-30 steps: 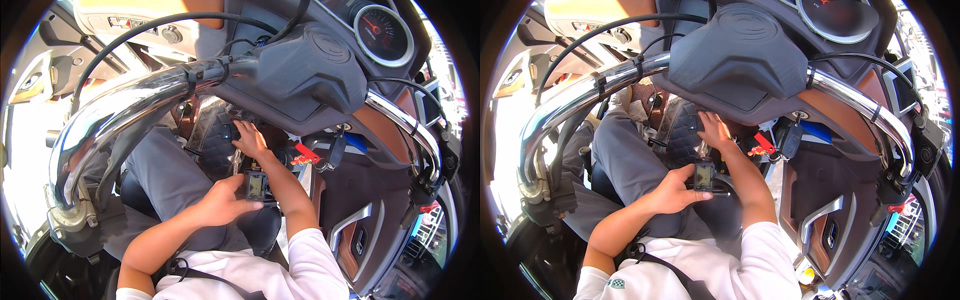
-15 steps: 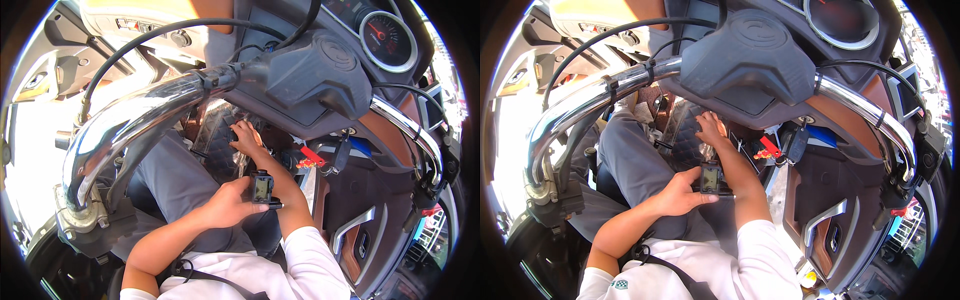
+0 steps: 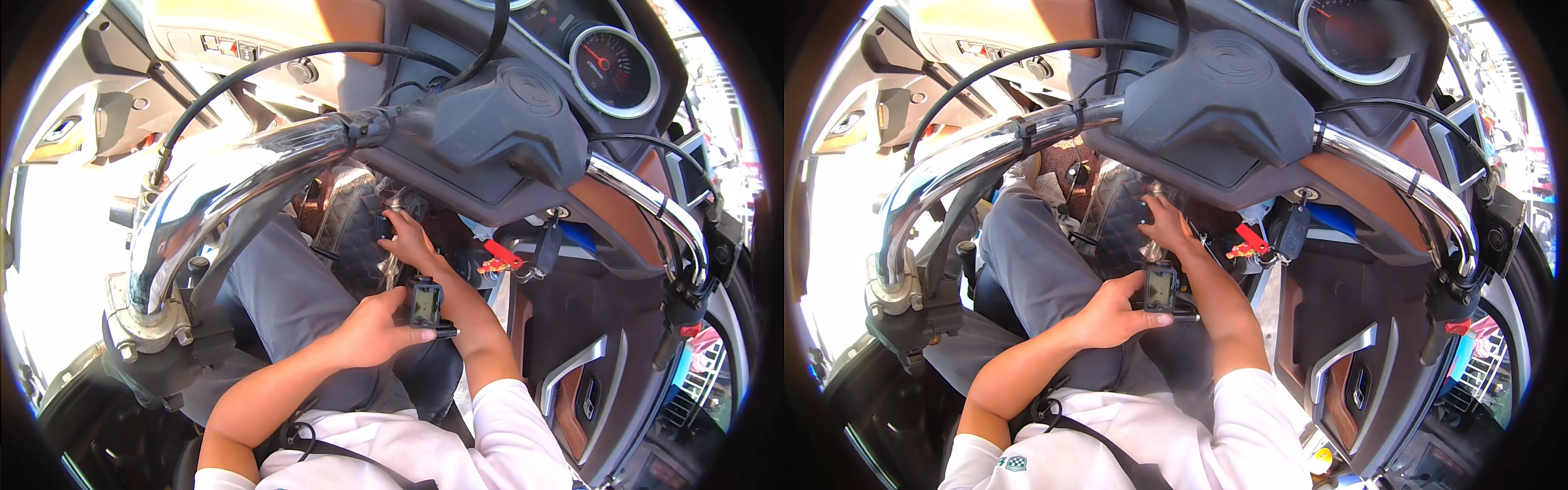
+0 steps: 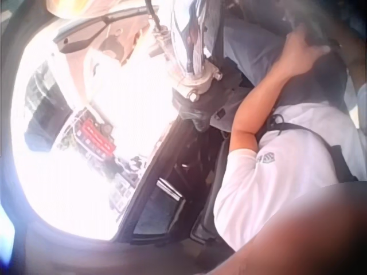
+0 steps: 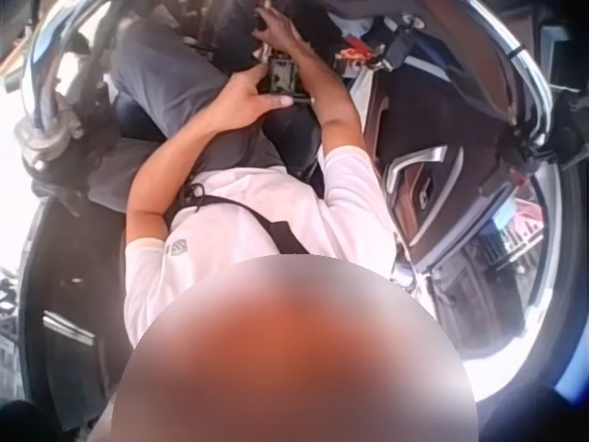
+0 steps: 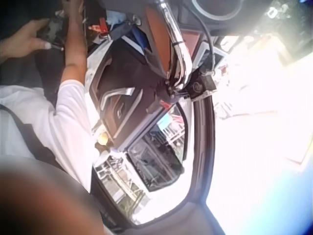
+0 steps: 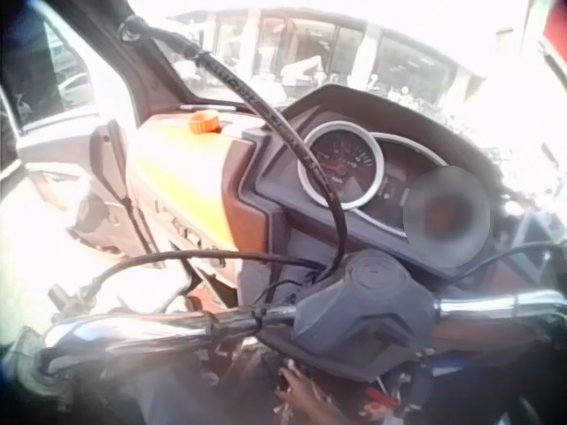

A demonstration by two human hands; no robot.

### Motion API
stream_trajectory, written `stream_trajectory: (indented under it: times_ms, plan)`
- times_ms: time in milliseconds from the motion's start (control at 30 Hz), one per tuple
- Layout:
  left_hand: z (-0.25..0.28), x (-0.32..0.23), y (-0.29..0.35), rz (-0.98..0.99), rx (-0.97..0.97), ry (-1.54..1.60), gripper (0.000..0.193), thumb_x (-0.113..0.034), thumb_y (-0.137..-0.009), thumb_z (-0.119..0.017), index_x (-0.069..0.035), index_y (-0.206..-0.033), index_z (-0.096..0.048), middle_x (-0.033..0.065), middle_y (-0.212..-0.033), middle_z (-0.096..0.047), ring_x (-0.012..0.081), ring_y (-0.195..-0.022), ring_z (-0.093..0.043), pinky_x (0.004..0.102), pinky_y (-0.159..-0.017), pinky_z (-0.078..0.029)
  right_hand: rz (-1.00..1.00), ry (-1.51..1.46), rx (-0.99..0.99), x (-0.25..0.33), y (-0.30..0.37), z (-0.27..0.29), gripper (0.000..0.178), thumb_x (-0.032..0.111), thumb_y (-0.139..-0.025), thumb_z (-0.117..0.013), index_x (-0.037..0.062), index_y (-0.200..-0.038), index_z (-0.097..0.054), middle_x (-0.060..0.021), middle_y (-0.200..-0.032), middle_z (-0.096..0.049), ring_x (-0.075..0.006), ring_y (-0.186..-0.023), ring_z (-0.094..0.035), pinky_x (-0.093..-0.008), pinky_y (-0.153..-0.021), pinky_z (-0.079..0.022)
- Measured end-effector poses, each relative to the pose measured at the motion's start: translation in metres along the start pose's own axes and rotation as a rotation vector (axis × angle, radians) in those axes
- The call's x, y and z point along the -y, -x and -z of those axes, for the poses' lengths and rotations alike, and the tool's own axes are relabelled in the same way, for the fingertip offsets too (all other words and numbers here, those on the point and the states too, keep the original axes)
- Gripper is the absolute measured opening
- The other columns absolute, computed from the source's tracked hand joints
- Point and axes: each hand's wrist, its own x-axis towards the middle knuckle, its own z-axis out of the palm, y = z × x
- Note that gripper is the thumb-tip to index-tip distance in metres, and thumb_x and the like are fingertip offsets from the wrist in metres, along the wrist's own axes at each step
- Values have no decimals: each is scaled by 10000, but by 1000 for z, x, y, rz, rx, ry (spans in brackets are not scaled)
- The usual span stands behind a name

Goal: The person walks from a staircase into a motorcycle shop and approaches a three-wheeled motorcycle. They sit on the vehicle and use a screwdriver to remove screws from a control module near the handlebars, then apply lubricant to the component and reattach it.

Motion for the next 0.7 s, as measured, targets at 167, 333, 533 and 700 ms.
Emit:
stream_trajectory:
  times_ms: [167,333,533,700]
  plan:
    - [2,-2,2,-28,-23,-64,515,-325,-875,-894,55,-1058,-599,113,-856,-663,123,-791,-582,342,-708,-533,-134,25,84,-9,-3,-10,715,213,-797,-839,112,-1442,-548,-192,-1354,-583,-421,-1243,-611,-477,-1040,-525]
    - [5,-5,1,21,20,-67,558,-299,-872,-872,90,-1180,-617,204,-929,-721,272,-841,-704,401,-779,-559,-163,99,92,-14,-4,-17,709,188,-814,-814,112,-1463,-539,-211,-1382,-559,-437,-1263,-596,-493,-1055,-519]
    - [7,-10,1,46,28,-97,551,-319,-869,-874,90,-1136,-617,208,-913,-712,282,-825,-695,403,-761,-551,-205,94,138,-1,-7,-11,700,172,-825,-807,131,-1470,-540,-200,-1370,-562,-434,-1254,-601,-499,-1042,-524]
    - [6,-7,1,-11,0,-105,554,-337,-870,-875,86,-1118,-617,203,-892,-703,278,-808,-685,404,-748,-545,-269,83,126,14,-8,-8,676,132,-805,-832,155,-1426,-569,-194,-1389,-563,-441,-1251,-610,-503,-1035,-526]
